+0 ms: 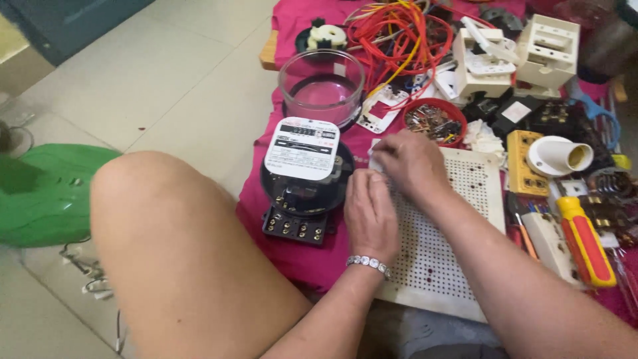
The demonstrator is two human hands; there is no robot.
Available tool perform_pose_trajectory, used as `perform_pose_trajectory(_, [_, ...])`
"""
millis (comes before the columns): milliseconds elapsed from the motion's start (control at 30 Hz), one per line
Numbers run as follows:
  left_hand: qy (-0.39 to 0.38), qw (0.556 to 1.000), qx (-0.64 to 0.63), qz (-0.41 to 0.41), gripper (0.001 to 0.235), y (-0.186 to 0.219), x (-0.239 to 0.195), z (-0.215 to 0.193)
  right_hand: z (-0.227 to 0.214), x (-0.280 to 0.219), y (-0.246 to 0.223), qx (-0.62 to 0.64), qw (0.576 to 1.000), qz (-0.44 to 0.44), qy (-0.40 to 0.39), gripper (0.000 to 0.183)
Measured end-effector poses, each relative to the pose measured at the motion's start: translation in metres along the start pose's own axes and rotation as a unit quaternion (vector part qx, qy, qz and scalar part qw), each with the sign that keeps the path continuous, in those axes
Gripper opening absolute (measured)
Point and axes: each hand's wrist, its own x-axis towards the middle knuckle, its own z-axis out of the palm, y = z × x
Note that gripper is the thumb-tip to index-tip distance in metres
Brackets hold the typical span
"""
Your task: The person uses a screwdriver to remove a screw from a perforated electrical board. They then wipe the board's surface with a white cloth to clean it.
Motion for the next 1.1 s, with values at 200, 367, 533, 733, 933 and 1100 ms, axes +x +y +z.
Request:
perform_pose_trajectory(200, [-0.007,1.000,0.022,0.008,0.026,0.008,-0.003,-0.002,-0.010,-0.040,-0.011,0.002,1.000,-0.012,-0.013,0.016])
perform_pose_trajectory(367, [-0.007,1.000,0.012,0.009,0.025,0.008,-0.001,-0.004,0.002,0.010,0.007,-0.043,0.999,0.003,0.003,0.016])
perform_pose_trajectory(533, [-0.008,1.000,-0.002,0.005,0.025,0.011,-0.001,-0.004,0.000,0.003,0.000,-0.033,0.999,0.032,0.019,0.016])
perform_pose_trajectory(733, [0.012,1.000,-0.007,0.009,0.025,0.007,0.001,0.001,-0.003,-0.042,-0.020,-0.023,0.999,0.022,-0.001,0.010])
perform_pose_trajectory(933, [0.008,1.000,-0.016,-0.001,0.032,0.007,0.000,0.000,0.007,-0.001,0.000,-0.080,0.996,0.011,0.030,0.013])
perform_pose_trajectory(1100, [0.008,1.000,-0.008,0.004,0.033,0.005,0.001,0.001,0.002,-0.007,-0.006,-0.074,0.996,0.009,0.038,0.013])
